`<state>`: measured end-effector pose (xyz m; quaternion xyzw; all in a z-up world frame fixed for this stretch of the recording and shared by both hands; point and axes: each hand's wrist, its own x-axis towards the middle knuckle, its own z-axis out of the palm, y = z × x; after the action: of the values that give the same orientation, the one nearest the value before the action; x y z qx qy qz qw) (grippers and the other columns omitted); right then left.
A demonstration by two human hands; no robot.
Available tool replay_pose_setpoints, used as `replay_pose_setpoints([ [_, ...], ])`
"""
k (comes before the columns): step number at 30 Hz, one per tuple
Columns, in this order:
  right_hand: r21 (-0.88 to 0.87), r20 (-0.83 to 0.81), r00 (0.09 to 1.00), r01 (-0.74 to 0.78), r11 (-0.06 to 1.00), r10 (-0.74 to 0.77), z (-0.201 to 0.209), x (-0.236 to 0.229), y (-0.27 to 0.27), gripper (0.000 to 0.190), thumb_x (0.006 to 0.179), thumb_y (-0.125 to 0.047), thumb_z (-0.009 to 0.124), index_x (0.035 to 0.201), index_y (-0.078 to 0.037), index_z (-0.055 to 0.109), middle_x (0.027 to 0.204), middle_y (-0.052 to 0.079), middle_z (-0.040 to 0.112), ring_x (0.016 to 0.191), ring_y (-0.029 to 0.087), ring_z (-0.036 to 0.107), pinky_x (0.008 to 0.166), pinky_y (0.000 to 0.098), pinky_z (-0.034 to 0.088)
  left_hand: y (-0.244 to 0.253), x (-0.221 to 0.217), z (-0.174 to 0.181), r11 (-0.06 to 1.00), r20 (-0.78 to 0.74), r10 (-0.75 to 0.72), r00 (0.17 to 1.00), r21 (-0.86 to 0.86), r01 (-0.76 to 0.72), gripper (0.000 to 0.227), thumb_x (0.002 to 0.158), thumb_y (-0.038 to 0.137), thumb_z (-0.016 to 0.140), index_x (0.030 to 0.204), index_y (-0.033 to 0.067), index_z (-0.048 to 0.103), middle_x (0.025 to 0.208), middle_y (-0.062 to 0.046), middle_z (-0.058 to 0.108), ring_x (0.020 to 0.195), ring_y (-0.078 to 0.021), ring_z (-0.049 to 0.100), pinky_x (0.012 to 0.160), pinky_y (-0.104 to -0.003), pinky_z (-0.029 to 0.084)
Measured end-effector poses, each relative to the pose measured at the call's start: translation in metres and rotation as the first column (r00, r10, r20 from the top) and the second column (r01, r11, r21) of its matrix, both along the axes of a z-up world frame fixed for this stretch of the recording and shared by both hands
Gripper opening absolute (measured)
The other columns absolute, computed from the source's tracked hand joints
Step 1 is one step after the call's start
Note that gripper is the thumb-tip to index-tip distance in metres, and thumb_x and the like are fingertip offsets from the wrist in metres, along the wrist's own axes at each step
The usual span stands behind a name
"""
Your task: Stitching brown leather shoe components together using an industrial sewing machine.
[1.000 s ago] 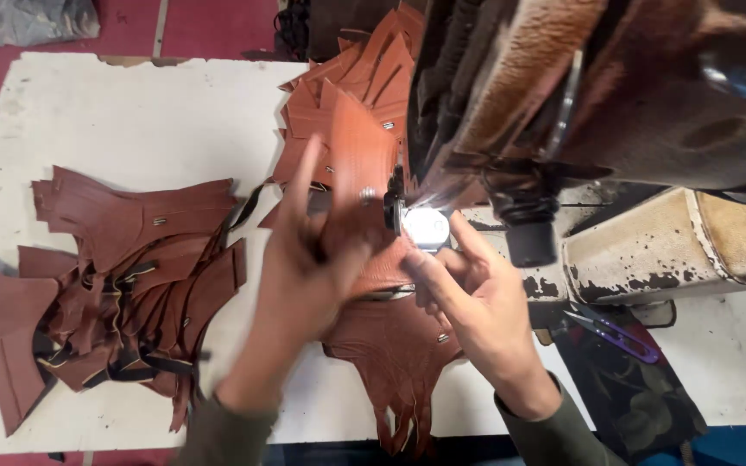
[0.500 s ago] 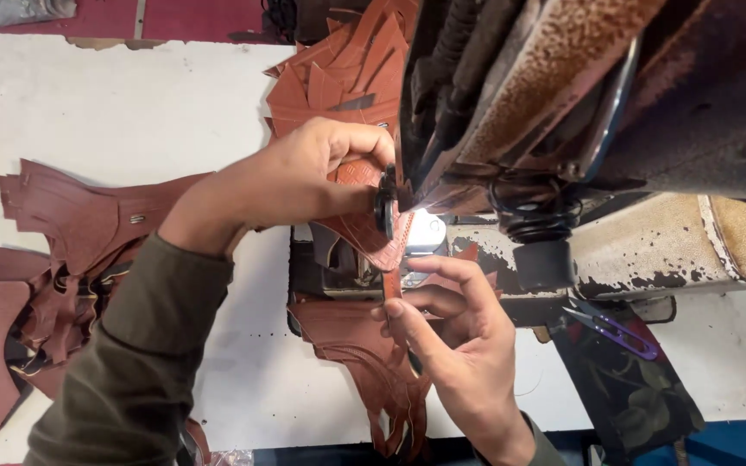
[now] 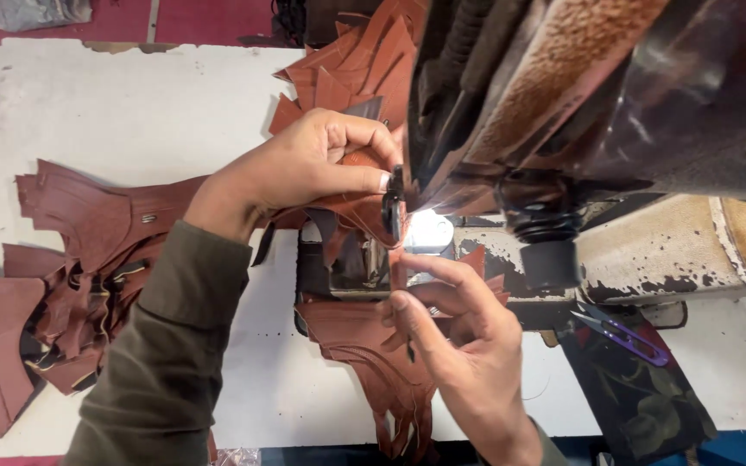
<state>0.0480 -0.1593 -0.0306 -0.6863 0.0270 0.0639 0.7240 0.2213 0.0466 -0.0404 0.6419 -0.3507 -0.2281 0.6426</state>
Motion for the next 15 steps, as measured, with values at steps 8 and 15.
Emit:
replay_pose_setpoints([
  [8, -0.360, 0.270, 0.954, -0.025, 0.933, 0.130, 0.015, 0.012, -0.016, 0.043, 0.095, 0.008, 0.058, 0.135, -0.006, 0.067, 0.092, 0.005, 0.068, 0.078, 0.010, 0.066, 0.069, 0.0237, 0.056, 0.015, -0.036, 0.024, 0.976, -0.231, 0.188, 0.955, 0.157, -0.154, 0.022, 0.089, 0.004, 0.071, 0.109, 0.0008, 0.078, 0.098, -0.007, 0.081, 0.088, -0.0105, 0.075, 0.085, -0.025, 0.061],
  [15, -0.746, 0.464, 0.800, 0.122, 0.655, 0.379, 0.034, 0.017, -0.021, 0.048, 0.088, 0.010, 0.062, 0.132, -0.008, 0.068, 0.079, 0.009, 0.056, 0.075, 0.023, 0.056, 0.068, 0.0343, 0.047, 0.011, -0.068, 0.026, 0.932, -0.023, 0.339, 0.940, 0.143, -0.333, 0.017, 0.094, 0.003, 0.069, 0.107, 0.0011, 0.079, 0.100, -0.005, 0.080, 0.093, -0.0077, 0.074, 0.084, -0.024, 0.060],
])
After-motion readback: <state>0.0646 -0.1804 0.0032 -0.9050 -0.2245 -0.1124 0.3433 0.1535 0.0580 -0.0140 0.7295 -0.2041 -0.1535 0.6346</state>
